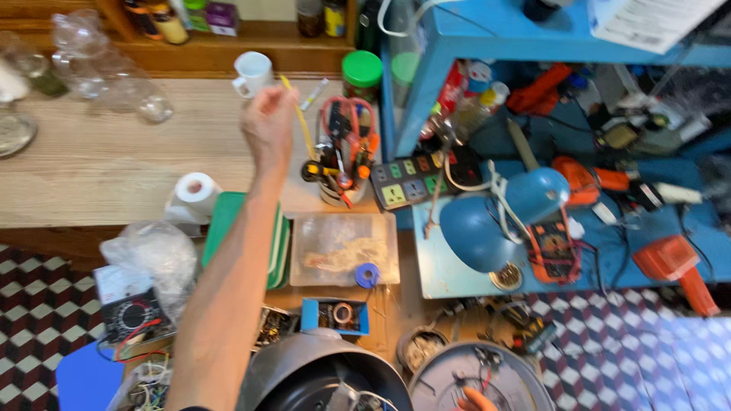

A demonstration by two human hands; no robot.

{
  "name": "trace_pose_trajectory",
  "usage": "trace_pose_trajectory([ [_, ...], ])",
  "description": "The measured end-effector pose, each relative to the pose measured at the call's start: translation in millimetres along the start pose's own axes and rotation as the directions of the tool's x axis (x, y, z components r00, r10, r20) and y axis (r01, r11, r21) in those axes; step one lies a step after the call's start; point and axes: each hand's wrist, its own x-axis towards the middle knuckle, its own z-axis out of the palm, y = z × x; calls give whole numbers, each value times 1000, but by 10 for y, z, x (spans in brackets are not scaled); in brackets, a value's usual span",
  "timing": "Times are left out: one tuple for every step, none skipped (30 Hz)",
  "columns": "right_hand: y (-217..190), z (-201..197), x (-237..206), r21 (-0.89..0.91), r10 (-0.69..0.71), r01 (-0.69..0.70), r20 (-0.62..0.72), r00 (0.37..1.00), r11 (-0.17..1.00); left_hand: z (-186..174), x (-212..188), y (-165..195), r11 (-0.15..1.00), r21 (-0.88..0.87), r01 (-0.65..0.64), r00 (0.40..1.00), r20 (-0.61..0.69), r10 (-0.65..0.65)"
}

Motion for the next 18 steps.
trace_pose_trajectory([
  [-39,-8,-136,0,1,-1,6,1000,1000,-48,2,169,995,-64,-71,997,10,72],
  [-89,-27,-325,-3,7,-7,16,1000,1000,-165,55,365,970,-180,-163,983,58,176],
  [-158,-58,-561,-30,20,-19,47,999,999,-256,85,587,942,-233,-242,968,13,252],
  [-298,-97,-696,-71,21,-15,96,995,997,-387,90,825,922,-257,-291,954,-3,300],
  [-439,-100,-836,-100,26,-17,86,996,995,-478,26,1063,915,-245,-322,942,18,336],
  [-599,-98,-947,-135,28,-16,88,996,991,-590,-80,1303,934,-154,-323,936,92,340],
  [-765,-127,-1040,-170,27,-10,99,995,985,-653,-198,1543,937,-73,-343,923,160,350],
  [-920,-177,-1125,-176,19,-4,85,996,984,-698,-355,1779,930,-4,-367,905,231,358],
  [-1058,-226,-1191,-184,9,5,76,997,983,-702,-487,2016,918,41,-394,887,278,368],
  [-1169,-281,-1246,-192,-2,15,67,998,981,-693,-619,2249,901,82,-427,866,322,382],
  [-1267,-373,-1283,-200,-30,41,57,998,979,-677,-760,2478,878,116,-465,842,364,398],
  [-1358,-499,-1302,-209,-59,68,50,997,976,-654,-893,2707,854,138,-501,816,403,414],
  [-1417,-618,-1298,-217,-85,93,47,995,972,-618,-1044,2907,827,160,-539,788,443,428],
  [-1469,-735,-1258,-242,-66,70,25,998,968,-596,-1173,3089,793,180,-582,755,482,445],
  [-1514,-883,-1224,-268,-35,35,5,999,963,-564,-1309,3258,798,177,-575,746,515,423],
  [-1537,-1030,-1174,-292,-3,0,-12,1000,956,-531,-1466,3395,804,178,-567,739,542,401],
  [-1567,-1196,-1109,-349,-16,7,-22,1000,937,-515,-1614,3517,829,183,-528,747,564,351],
  [-1555,-1345,-1058,-401,-29,15,-30,999,916,-477,-1786,3591,878,184,-442,771,578,267],
])
